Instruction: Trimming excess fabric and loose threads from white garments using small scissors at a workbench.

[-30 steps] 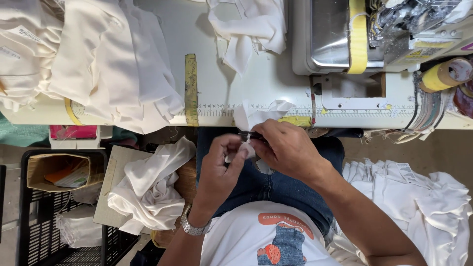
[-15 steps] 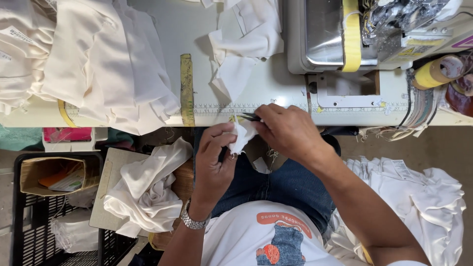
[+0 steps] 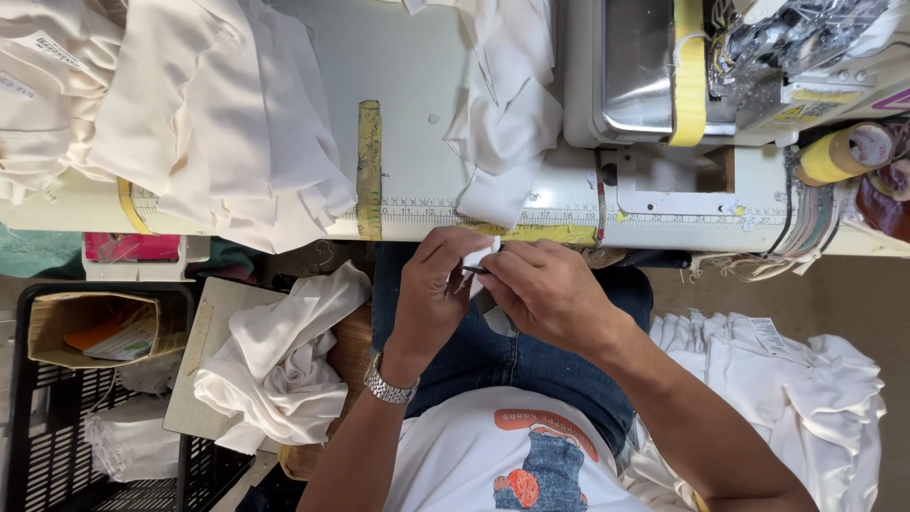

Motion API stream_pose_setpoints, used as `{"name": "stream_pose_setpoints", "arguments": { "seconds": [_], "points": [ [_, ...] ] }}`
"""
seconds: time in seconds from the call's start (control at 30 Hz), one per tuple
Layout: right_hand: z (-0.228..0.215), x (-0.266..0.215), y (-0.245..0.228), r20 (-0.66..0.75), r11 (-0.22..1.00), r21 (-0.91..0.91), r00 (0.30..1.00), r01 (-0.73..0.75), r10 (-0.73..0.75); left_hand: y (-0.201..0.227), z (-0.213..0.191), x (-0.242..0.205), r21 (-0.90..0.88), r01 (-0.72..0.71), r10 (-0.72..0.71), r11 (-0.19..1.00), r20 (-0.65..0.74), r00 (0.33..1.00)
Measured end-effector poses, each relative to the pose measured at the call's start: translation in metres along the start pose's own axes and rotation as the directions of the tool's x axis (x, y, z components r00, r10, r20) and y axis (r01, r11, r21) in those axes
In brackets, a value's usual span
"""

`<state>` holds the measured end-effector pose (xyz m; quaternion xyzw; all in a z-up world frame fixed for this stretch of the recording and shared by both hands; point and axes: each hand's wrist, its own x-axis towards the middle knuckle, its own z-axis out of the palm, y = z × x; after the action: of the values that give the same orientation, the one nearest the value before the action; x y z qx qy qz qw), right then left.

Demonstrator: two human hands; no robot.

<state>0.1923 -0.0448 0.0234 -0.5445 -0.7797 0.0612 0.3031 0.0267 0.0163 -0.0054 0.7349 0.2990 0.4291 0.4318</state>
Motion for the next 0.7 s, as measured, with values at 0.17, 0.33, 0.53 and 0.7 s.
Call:
{"name": "stream_pose_setpoints", "arguments": {
  "seconds": [0.17,0.33,0.53,0.7],
  "points": [
    [-0.038,0.011,0.029,-0.042,0.985,-0.127,0.993,-0.119,0.115,-0.007,-0.003,-0.013,-0.115,0.064,-0.069,0.991,-0.036,0.997],
    [-0.041,0.050,0.041,-0.031,0.855,-0.505,0.993,-0.117,0.117,-0.007,-0.005,-0.009,-0.128,0.063,-0.068,0.990,-0.035,0.997],
    [0.013,0.078,0.072,0.025,0.715,-0.690,0.983,-0.113,0.180,0.001,-0.005,0.011,-0.105,0.096,-0.098,0.990,-0.015,0.995],
    [0.023,0.084,0.077,0.120,0.797,-0.592,0.965,-0.120,0.234,0.024,-0.014,0.040,-0.094,0.221,-0.218,0.971,0.038,0.975]
  ]
}}
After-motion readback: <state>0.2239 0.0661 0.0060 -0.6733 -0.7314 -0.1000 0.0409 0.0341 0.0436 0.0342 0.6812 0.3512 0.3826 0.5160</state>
